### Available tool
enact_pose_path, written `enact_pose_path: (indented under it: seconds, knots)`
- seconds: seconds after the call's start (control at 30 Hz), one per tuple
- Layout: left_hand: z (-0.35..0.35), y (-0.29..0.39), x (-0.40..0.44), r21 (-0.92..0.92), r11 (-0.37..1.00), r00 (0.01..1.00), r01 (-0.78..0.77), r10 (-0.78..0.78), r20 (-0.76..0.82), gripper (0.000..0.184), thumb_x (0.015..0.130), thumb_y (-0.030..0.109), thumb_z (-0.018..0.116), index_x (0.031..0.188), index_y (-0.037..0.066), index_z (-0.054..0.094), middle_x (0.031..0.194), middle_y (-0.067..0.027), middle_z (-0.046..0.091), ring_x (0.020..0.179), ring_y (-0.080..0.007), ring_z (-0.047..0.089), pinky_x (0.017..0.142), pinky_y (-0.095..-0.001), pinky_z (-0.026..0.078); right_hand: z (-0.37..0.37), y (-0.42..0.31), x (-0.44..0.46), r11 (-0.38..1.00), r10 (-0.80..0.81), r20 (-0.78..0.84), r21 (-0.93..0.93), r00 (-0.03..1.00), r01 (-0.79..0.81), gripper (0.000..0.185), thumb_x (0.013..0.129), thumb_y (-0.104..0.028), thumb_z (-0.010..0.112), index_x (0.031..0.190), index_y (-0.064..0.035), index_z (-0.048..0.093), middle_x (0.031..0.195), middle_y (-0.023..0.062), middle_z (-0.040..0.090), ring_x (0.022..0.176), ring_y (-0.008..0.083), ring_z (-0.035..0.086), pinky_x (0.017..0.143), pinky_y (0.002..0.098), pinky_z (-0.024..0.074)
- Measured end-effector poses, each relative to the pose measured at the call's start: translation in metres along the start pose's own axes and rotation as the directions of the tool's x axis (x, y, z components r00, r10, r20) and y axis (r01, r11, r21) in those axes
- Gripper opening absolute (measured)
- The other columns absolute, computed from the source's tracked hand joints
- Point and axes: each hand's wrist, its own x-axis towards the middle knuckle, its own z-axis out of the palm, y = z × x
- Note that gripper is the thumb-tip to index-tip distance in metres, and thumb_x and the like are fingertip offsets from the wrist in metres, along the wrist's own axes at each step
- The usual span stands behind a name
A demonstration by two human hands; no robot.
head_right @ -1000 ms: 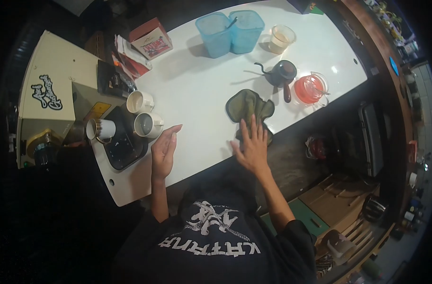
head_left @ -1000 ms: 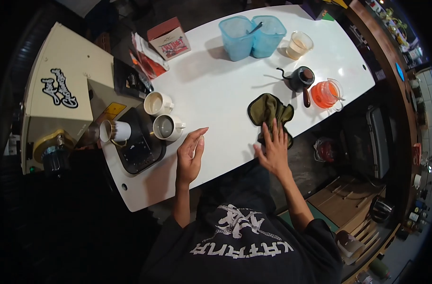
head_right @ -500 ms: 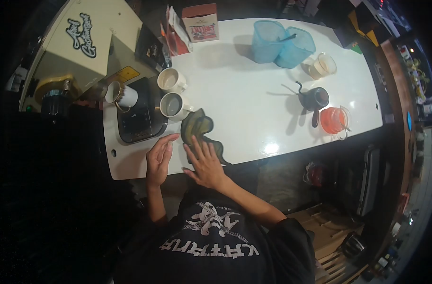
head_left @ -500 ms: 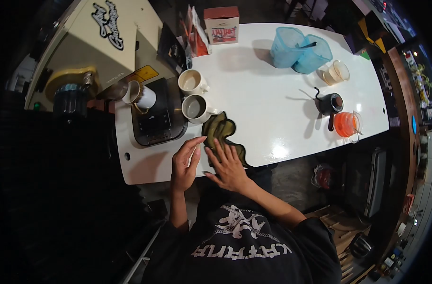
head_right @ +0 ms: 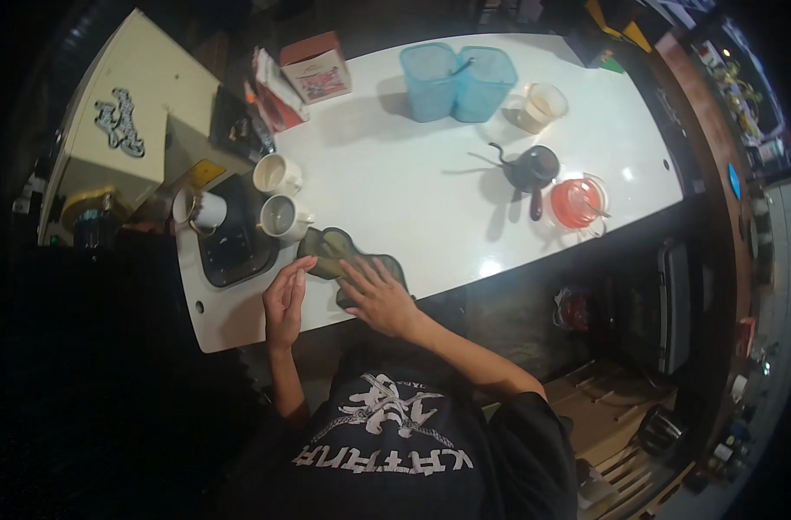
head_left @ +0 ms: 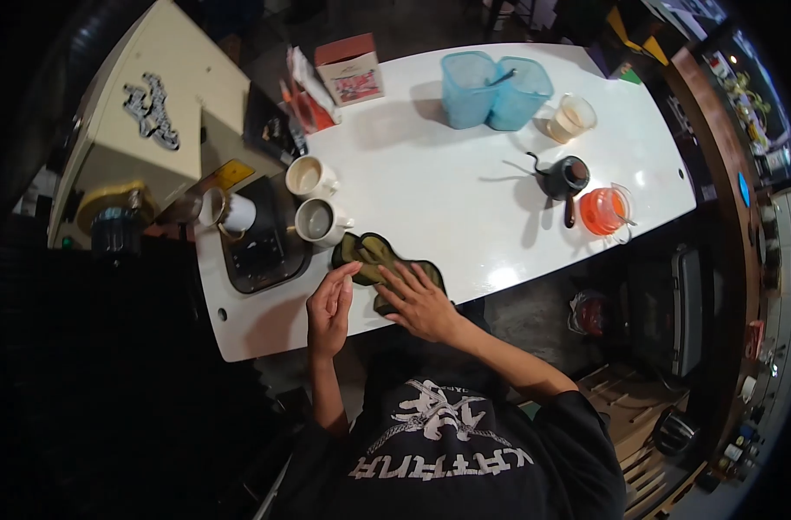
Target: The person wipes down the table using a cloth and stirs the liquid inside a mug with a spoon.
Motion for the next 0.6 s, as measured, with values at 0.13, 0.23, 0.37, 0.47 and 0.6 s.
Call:
enact_pose_path:
  seconds: [0.13,0.23,0.37,0.47,0.6]
  knots:
    - [0.042,0.013,0.02,0.004,0.999,0.997,0.038,-0.038,0.06,0.029,0.104,0.006,0.047,0.127,-0.005,0.06,0.123,-0.0137,0.066,0.12,-0.0174,0.059,0.106,-0.0311,0.042,-0.028,0.047,-0.048,0.987,0.16,-0.032,-0.022,0.987,-0.161,0.059,0.097,-0.041,0.055,0.145,-0.0084,0.047,0.162,0.0147,0.025,0.15,0.0359,0.023,0.121,0.0518,0.0187]
    - [0.074,0.013,0.03,-0.006,0.999,0.992,0.034,-0.033,0.122,0.028,0.104,0.007,0.048,0.126,-0.005,0.061,0.122,-0.0126,0.067,0.117,-0.0153,0.059,0.103,-0.0295,0.043,-0.049,0.081,-0.086,0.962,0.268,-0.054,-0.033,0.962,-0.27,0.057,0.098,-0.038,0.055,0.145,-0.0086,0.047,0.163,0.0144,0.025,0.15,0.0358,0.023,0.121,0.0512,0.0189]
    - [0.118,0.024,0.037,-0.018,0.998,0.985,0.057,-0.053,0.165,0.029,0.104,0.008,0.048,0.126,-0.005,0.061,0.121,-0.0122,0.067,0.118,-0.0151,0.058,0.103,-0.0294,0.043,-0.072,0.122,-0.133,0.923,0.373,-0.129,-0.048,0.919,-0.382,0.052,0.098,-0.029,0.056,0.145,-0.0093,0.047,0.162,0.0147,0.027,0.148,0.0367,0.027,0.12,0.0511,0.0219]
    - [0.146,0.031,0.037,0.006,0.997,0.982,0.079,-0.079,0.17,0.029,0.104,0.009,0.049,0.127,-0.004,0.061,0.121,-0.0125,0.067,0.117,-0.016,0.059,0.103,-0.03,0.043,-0.086,0.15,-0.16,0.897,0.413,-0.191,-0.085,0.89,-0.434,0.051,0.094,-0.022,0.059,0.143,-0.0089,0.049,0.16,0.0155,0.031,0.146,0.0375,0.031,0.119,0.0506,0.0244]
    - [0.171,0.032,0.029,-0.004,0.999,0.991,0.051,-0.05,0.126,0.028,0.104,0.01,0.05,0.127,-0.005,0.061,0.121,-0.0134,0.067,0.119,-0.0182,0.06,0.105,-0.0306,0.043,-0.099,0.177,-0.185,0.867,0.468,-0.245,-0.058,0.849,-0.495,0.051,0.092,-0.015,0.058,0.142,-0.0067,0.049,0.158,0.0177,0.032,0.146,0.0384,0.031,0.119,0.0511,0.0243]
